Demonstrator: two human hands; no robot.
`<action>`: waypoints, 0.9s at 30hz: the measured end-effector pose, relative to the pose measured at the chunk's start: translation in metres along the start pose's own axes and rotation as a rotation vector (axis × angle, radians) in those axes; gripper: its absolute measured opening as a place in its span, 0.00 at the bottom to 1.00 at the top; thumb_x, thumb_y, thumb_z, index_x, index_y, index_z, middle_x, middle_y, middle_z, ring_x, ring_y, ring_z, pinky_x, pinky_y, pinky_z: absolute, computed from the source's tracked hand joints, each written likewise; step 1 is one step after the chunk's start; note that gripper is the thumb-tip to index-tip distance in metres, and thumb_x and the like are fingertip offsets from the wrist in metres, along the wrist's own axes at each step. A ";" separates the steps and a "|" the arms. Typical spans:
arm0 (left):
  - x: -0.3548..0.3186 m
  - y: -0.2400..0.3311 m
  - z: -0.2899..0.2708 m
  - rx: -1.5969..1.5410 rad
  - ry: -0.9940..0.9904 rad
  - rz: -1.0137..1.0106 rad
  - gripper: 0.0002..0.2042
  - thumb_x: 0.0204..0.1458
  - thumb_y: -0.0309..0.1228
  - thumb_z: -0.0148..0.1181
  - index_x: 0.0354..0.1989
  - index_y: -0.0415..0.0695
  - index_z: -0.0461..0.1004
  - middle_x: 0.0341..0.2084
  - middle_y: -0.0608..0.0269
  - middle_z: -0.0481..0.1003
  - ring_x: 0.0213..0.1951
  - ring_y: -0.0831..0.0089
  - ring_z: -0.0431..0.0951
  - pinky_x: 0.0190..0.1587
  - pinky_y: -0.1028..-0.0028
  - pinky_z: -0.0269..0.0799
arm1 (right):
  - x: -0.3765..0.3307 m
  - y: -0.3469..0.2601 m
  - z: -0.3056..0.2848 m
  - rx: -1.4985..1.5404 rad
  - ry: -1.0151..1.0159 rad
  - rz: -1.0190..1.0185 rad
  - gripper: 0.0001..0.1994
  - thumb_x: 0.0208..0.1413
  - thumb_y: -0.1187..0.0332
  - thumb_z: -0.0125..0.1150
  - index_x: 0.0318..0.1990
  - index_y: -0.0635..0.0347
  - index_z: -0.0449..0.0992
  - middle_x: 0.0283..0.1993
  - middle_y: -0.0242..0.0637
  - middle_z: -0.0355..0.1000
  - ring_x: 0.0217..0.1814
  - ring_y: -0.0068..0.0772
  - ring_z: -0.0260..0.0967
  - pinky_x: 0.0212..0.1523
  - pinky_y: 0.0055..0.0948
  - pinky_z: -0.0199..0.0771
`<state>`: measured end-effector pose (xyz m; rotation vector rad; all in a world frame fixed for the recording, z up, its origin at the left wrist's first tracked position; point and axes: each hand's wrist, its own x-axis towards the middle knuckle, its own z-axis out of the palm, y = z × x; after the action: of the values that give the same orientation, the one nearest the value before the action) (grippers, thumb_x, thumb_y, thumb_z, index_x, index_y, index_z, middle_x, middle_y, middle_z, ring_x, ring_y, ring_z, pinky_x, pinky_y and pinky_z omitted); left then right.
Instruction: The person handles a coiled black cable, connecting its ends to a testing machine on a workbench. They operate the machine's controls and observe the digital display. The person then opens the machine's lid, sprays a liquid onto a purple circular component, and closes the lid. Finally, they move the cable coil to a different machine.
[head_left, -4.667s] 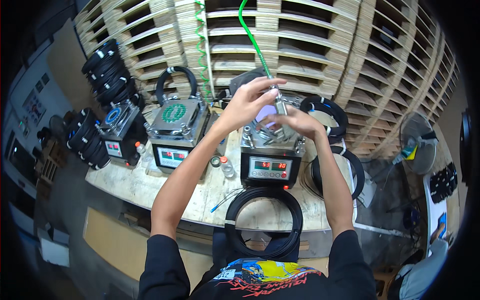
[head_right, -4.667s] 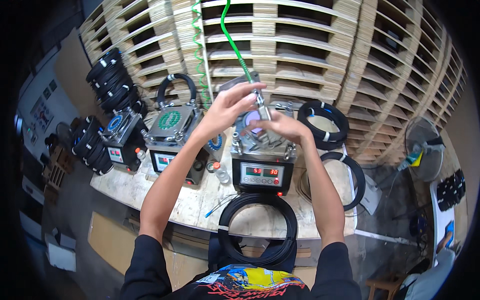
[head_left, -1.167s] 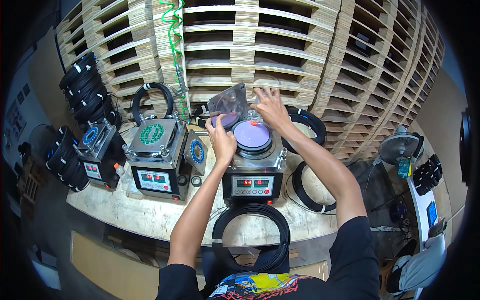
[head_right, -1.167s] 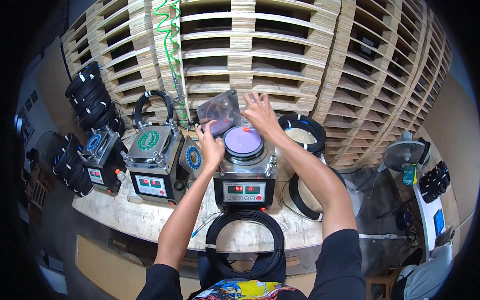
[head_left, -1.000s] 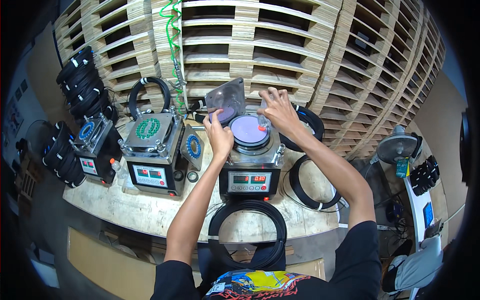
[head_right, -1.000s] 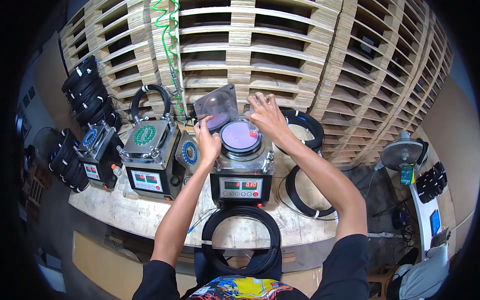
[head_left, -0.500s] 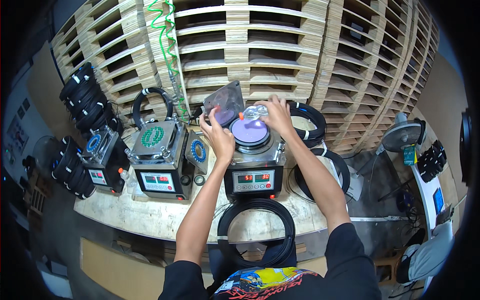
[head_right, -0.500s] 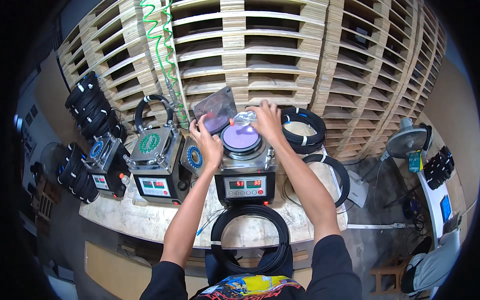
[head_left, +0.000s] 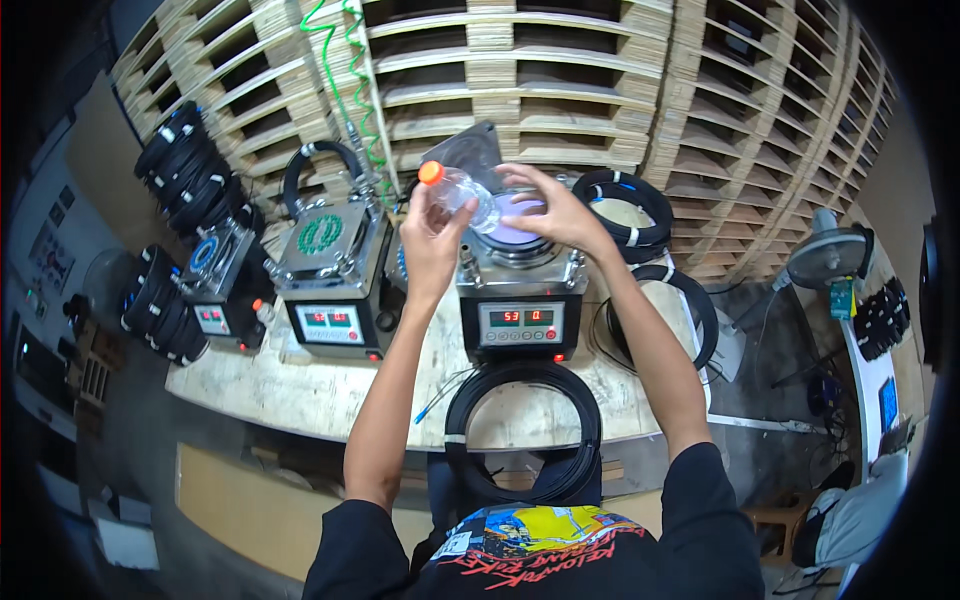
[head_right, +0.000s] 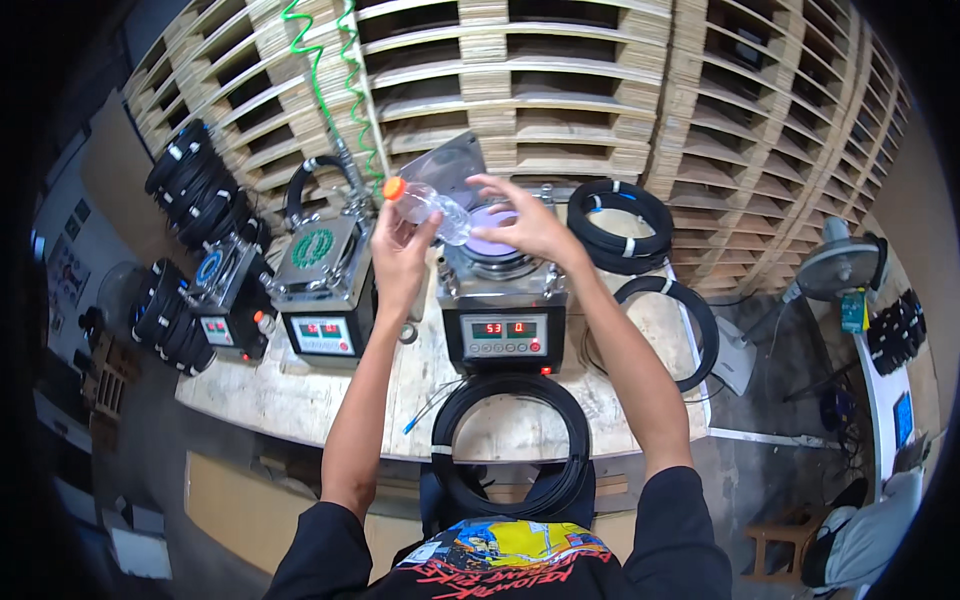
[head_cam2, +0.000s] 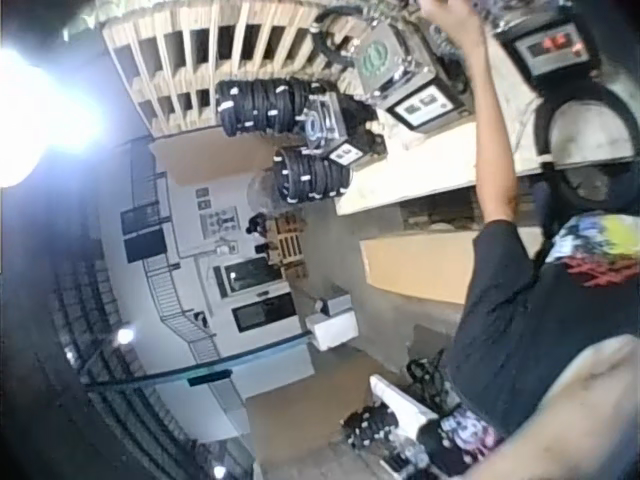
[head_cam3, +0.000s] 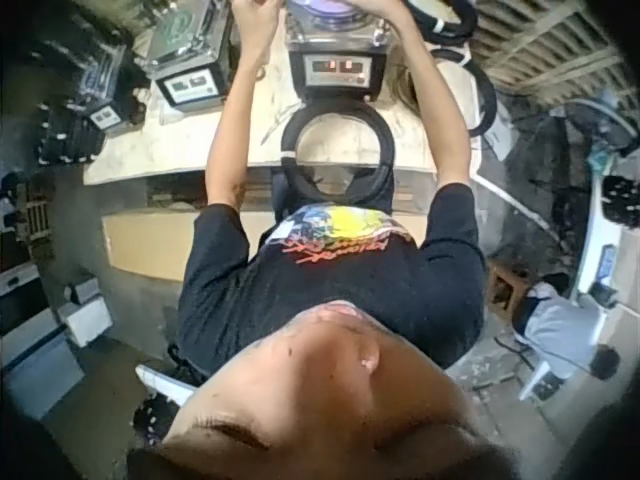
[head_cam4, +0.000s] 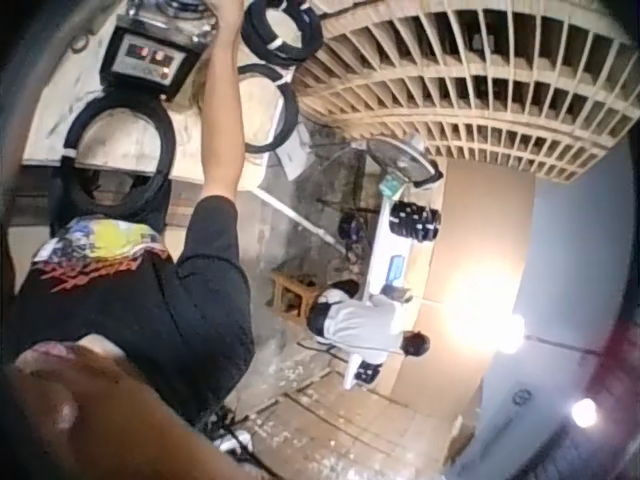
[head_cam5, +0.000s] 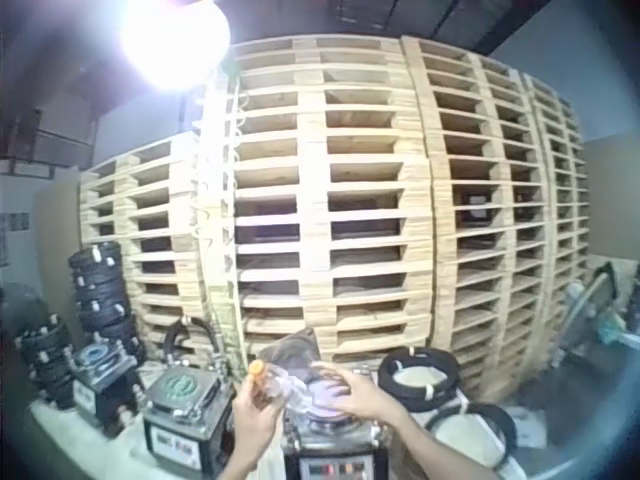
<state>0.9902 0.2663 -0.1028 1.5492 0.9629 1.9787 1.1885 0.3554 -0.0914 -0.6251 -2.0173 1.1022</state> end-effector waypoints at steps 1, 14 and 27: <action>-0.005 0.006 -0.009 -0.028 0.064 -0.028 0.21 0.58 0.25 0.69 0.58 0.35 0.70 0.45 0.60 0.78 0.44 0.77 0.78 0.49 0.75 0.74 | 0.001 0.014 -0.005 -0.104 0.054 -0.014 0.36 0.52 0.66 0.76 0.69 0.46 0.67 0.60 0.47 0.72 0.59 0.35 0.73 0.58 0.37 0.78; -0.155 -0.155 -0.129 0.668 0.193 -0.369 0.30 0.44 0.32 0.80 0.53 0.37 0.70 0.44 0.46 0.80 0.48 0.55 0.81 0.53 0.62 0.74 | -0.003 0.083 -0.010 -0.483 0.362 -0.159 0.18 0.56 0.77 0.62 0.55 0.56 0.78 0.51 0.50 0.76 0.52 0.50 0.75 0.54 0.39 0.77; -0.040 -0.109 -0.073 0.487 0.041 -0.141 0.34 0.52 0.31 0.73 0.67 0.39 0.66 0.49 0.49 0.78 0.50 0.63 0.80 0.53 0.65 0.75 | -0.010 0.077 -0.002 -0.417 0.449 -0.057 0.13 0.57 0.77 0.59 0.50 0.61 0.79 0.41 0.50 0.77 0.40 0.44 0.77 0.46 0.38 0.77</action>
<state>0.9226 0.2913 -0.2195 1.6264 1.6148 1.7658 1.2010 0.3889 -0.1602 -0.9264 -1.8533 0.4473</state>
